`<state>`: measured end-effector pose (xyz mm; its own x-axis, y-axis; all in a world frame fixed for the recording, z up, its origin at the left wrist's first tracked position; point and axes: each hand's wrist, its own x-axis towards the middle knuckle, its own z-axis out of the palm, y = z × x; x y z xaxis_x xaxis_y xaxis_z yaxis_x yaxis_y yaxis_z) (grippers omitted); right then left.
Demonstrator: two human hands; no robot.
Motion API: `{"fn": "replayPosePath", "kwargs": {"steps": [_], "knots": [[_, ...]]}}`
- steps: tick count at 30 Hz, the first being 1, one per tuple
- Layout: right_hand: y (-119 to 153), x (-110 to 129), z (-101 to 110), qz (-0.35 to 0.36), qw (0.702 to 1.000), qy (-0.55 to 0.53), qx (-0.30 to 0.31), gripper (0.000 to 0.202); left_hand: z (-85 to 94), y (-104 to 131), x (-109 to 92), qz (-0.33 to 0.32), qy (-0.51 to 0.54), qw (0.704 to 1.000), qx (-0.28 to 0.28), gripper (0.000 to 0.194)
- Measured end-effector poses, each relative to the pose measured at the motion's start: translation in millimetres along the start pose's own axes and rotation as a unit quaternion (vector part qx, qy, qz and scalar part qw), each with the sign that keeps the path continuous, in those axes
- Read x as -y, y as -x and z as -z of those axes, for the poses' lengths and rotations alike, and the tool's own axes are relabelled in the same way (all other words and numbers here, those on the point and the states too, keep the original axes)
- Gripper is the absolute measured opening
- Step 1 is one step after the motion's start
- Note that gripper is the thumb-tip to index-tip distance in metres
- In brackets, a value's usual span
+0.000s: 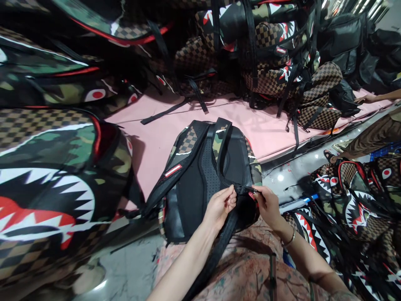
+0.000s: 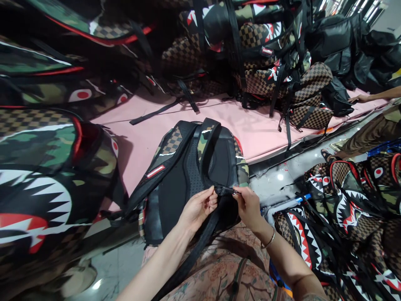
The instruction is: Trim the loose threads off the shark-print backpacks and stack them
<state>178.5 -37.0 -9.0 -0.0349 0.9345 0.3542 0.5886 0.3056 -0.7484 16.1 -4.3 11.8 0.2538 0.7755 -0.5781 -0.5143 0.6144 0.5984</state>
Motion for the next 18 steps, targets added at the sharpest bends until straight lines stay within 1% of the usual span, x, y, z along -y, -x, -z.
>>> {"fn": "replayPosePath", "kwargs": {"steps": [3,6,8,10,13,18], "knots": [[-2,2,0,-0.073,0.996,-0.050,-0.020,0.022,-1.4,0,5,-0.039,-0.032,0.998,-0.021,0.039],[-3,4,0,-0.101,0.992,-0.067,-0.023,0.023,-2.5,-1,13,-0.091,-0.068,0.992,-0.051,0.034],[-3,5,0,-0.100,0.993,-0.066,-0.019,0.023,-2.8,-1,16,-0.121,-0.084,0.987,-0.063,0.028],[-3,5,1,-0.095,0.993,-0.063,-0.009,0.022,-2.5,1,18,-0.141,-0.095,0.983,-0.062,0.026],[-3,4,1,-0.081,0.995,-0.058,0.020,0.022,-1.2,3,18,-0.162,-0.107,0.979,-0.062,0.024],[-1,3,2,-0.020,0.998,-0.003,0.062,0.022,2.6,2,19,-0.179,-0.124,0.974,-0.066,0.021]]}}
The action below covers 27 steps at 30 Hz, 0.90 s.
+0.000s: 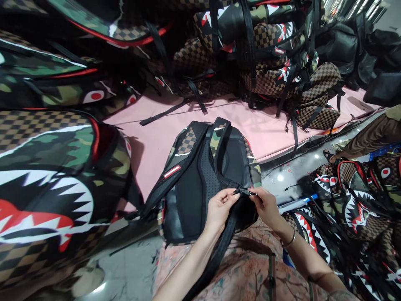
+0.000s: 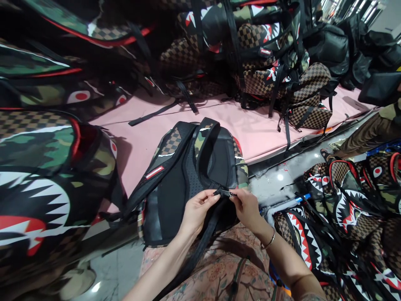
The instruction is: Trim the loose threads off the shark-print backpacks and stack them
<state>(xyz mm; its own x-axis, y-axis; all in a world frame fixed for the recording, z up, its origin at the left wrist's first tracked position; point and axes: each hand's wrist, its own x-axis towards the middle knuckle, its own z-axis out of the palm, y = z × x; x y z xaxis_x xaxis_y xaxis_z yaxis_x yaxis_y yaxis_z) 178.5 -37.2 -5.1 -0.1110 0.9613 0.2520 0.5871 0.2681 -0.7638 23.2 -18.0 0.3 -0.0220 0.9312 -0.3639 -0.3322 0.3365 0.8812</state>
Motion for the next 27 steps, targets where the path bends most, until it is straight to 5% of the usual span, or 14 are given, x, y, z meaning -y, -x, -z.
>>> {"fn": "replayPosePath", "kwargs": {"steps": [15,22,27], "knots": [[-12,14,17,0.028,0.986,0.135,0.091,0.022,6.7,-4,2,-0.045,-0.109,0.993,0.008,0.013],[-15,0,-4,-0.081,0.987,-0.134,0.030,0.019,11.8,0,-12,-0.051,-0.149,0.986,0.063,0.016],[-20,-13,-36,-0.169,0.938,-0.287,0.097,0.026,24.0,-1,-4,-0.232,-0.306,0.923,0.010,0.007]]}}
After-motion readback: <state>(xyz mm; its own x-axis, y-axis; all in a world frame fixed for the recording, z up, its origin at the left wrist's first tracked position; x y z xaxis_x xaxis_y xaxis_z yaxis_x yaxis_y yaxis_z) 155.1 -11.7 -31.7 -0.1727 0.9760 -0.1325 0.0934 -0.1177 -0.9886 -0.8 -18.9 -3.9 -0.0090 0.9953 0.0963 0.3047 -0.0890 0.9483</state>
